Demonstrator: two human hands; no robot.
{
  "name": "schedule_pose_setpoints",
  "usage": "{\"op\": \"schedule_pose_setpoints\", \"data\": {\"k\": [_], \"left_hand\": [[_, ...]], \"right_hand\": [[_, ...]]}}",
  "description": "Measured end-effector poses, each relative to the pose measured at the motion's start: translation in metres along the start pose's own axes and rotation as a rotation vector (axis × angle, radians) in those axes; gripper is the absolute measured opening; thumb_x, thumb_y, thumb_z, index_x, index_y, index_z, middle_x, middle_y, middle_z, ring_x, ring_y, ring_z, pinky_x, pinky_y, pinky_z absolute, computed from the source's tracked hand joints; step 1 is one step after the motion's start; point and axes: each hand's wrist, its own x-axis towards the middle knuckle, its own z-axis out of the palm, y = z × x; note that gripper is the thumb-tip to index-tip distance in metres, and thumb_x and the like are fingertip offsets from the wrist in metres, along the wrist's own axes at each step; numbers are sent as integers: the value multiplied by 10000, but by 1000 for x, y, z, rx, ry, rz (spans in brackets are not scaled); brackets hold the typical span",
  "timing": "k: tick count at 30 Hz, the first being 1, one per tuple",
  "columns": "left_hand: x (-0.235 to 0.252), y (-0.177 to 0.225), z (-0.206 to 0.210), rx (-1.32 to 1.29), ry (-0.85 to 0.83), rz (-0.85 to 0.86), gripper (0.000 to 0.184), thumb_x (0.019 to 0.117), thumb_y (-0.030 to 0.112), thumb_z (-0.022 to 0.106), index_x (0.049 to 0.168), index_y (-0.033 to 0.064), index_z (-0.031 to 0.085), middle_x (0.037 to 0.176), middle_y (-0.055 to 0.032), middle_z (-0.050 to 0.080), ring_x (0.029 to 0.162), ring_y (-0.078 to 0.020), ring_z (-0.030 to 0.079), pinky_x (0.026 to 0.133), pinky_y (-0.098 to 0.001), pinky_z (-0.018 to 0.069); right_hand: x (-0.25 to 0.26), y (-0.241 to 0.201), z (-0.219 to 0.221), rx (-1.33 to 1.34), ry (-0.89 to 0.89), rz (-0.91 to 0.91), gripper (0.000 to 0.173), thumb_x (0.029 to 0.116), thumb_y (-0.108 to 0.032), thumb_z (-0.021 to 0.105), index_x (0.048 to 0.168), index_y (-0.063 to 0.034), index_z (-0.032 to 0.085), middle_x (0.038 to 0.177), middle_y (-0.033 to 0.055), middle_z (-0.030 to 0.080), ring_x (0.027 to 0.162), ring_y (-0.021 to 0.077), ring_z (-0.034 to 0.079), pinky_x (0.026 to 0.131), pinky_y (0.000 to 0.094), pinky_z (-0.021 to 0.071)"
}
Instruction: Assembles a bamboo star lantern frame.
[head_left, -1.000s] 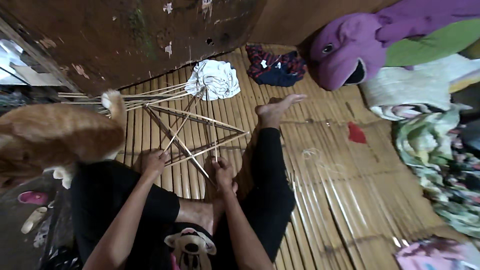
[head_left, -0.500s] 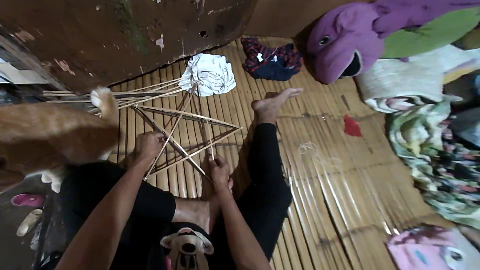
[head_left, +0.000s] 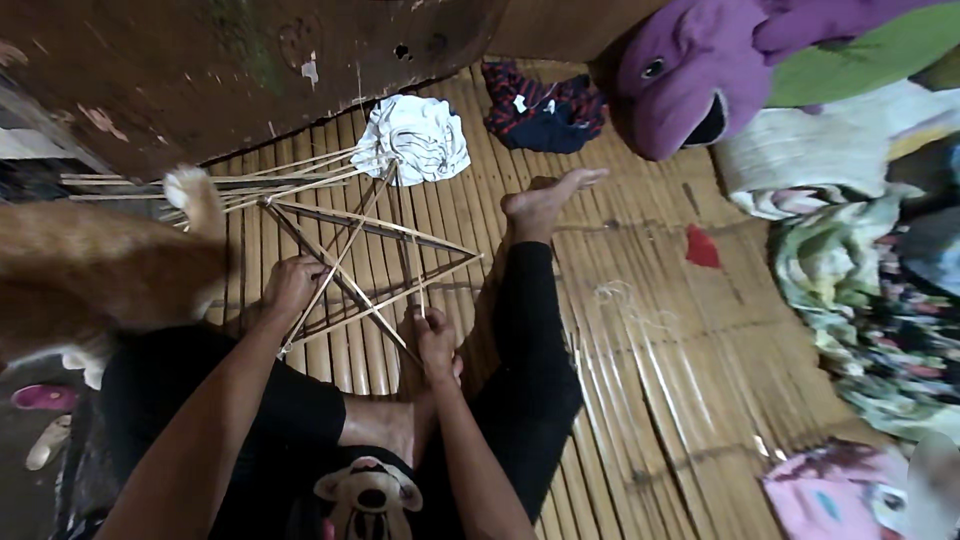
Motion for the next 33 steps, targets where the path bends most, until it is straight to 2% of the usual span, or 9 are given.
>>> {"op": "schedule_pose_setpoints", "data": {"k": [5, 12, 16, 21, 27, 29, 33], "left_hand": [[7, 3, -13, 47, -162, -15, 173, 1017, 114, 629, 1018, 56, 792, 1070, -149, 753, 1005, -365, 711, 915, -613, 514], [6, -4, -6, 37, -102, 42, 174, 1010, 110, 635, 961, 32, 783, 996, -157, 753, 939, -361, 722, 861, -602, 534], [12, 6, -17, 30, -221, -14, 177, 1016, 60, 603, 1005, 13, 773, 1042, -185, 745, 1015, -387, 706, 936, -609, 507], [15, 8, -20, 89, -268, 18, 177, 1020, 59, 595, 984, -20, 749, 1039, -209, 734, 1018, -412, 698, 939, -619, 501], [15, 6, -16, 90, -242, 51, 181, 1026, 67, 592, 1033, 0, 760, 1053, -190, 744, 1006, -387, 712, 935, -596, 518], [13, 4, -15, 98, -214, 74, 166, 1012, 26, 595, 1025, -19, 754, 1036, -205, 739, 987, -403, 713, 916, -604, 522], [11, 3, -14, 79, -234, 29, 156, 1004, -2, 609, 1077, -41, 741, 1097, -239, 725, 1037, -447, 694, 953, -641, 503]], "right_hand": [[0, -1, 0, 1, 3, 12, 144, 985, -33, 634, 1082, 22, 724, 1030, 136, 699, 944, 156, 658, 876, 316, 540], [0, -1, 1, -16, 6, 16, 153, 991, -39, 627, 1098, 15, 722, 1047, 132, 698, 962, 155, 656, 888, 313, 533], [0, 0, 0, -13, 0, 7, 154, 993, -35, 621, 1097, 19, 720, 1054, 141, 696, 969, 161, 656, 892, 317, 534], [-1, 0, 1, -38, 1, -16, 158, 995, -25, 613, 1099, 40, 713, 1065, 170, 691, 980, 196, 656, 903, 339, 536], [0, -1, 0, -34, 8, -16, 154, 995, -33, 613, 1092, 27, 716, 1063, 159, 686, 983, 179, 652, 903, 324, 533], [0, -1, 3, -45, 3, -33, 154, 992, -31, 616, 1087, 41, 714, 1061, 167, 690, 976, 185, 658, 901, 326, 538], [-3, -11, -3, -38, -34, 24, 176, 980, -37, 646, 1127, 46, 699, 1073, 176, 699, 971, 194, 669, 903, 338, 546]]}}
